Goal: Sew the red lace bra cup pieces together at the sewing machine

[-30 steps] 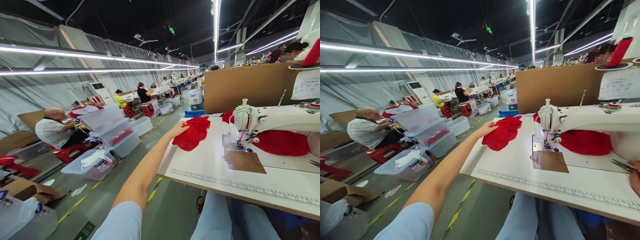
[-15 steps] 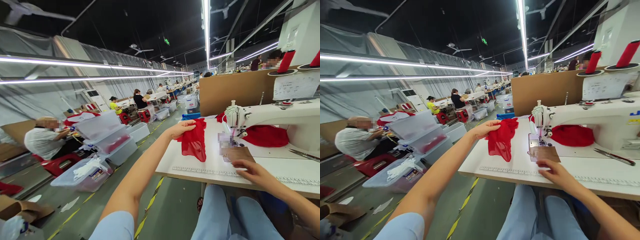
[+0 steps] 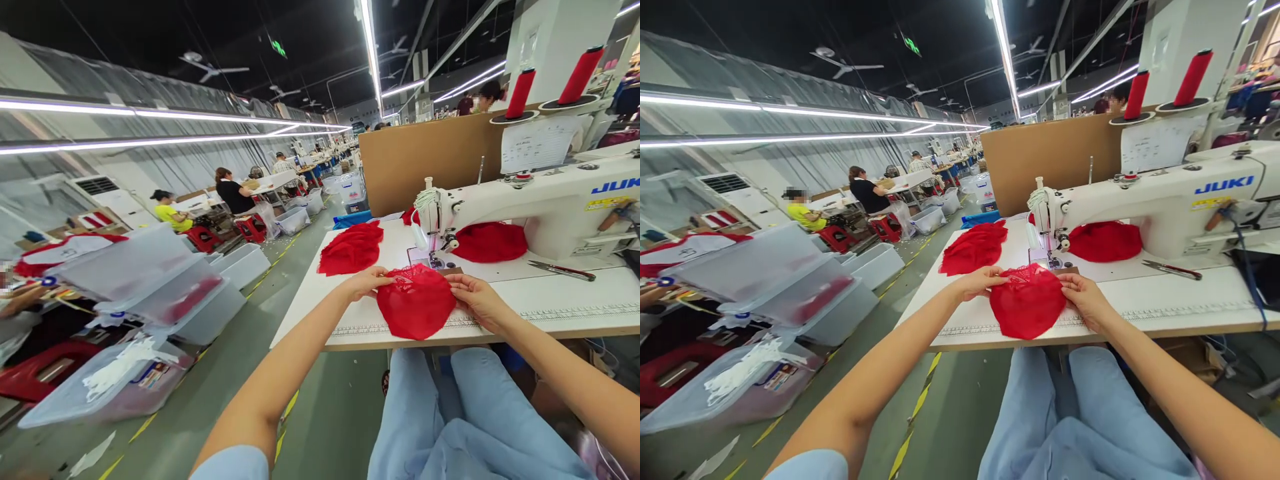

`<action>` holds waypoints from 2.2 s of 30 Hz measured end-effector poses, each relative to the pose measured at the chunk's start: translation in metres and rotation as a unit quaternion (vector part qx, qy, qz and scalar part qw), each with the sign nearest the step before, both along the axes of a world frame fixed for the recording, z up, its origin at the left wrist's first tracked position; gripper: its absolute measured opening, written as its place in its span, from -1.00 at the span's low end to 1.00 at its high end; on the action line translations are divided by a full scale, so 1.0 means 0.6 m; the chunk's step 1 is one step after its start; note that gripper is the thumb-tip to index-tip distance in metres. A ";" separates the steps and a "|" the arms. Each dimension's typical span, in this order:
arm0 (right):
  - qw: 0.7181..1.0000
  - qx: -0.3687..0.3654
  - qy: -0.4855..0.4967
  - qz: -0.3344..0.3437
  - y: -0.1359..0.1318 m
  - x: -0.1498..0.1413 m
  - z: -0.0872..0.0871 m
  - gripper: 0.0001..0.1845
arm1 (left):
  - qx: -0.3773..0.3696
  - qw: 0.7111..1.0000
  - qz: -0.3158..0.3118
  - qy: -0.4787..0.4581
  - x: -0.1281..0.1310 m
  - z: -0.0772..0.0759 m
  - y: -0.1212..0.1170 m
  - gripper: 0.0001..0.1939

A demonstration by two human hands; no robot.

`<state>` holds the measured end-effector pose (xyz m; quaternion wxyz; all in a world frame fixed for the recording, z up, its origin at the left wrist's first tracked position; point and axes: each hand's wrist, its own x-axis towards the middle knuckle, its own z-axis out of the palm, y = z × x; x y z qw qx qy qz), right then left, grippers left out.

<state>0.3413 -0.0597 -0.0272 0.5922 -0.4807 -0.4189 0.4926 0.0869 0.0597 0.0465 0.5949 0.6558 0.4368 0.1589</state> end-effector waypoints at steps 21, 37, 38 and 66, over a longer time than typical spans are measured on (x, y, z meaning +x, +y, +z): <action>0.993 0.007 -0.110 -0.040 -0.009 0.008 -0.016 -0.34 | 0.253 0.954 0.002 0.161 0.133 -0.049 0.008 -0.71; 0.985 0.019 -0.168 0.035 0.001 -0.026 0.020 -0.57 | 0.079 0.982 0.135 -0.109 0.035 0.011 0.002 -0.75; 0.984 0.022 -0.174 0.023 0.006 -0.019 0.019 -0.59 | 0.066 0.979 0.160 -0.109 0.031 0.009 0.013 -0.75; 0.823 0.090 -0.561 0.000 0.059 -0.041 0.001 -0.81 | -0.020 0.978 0.168 -0.120 -0.013 -0.004 0.055 -0.68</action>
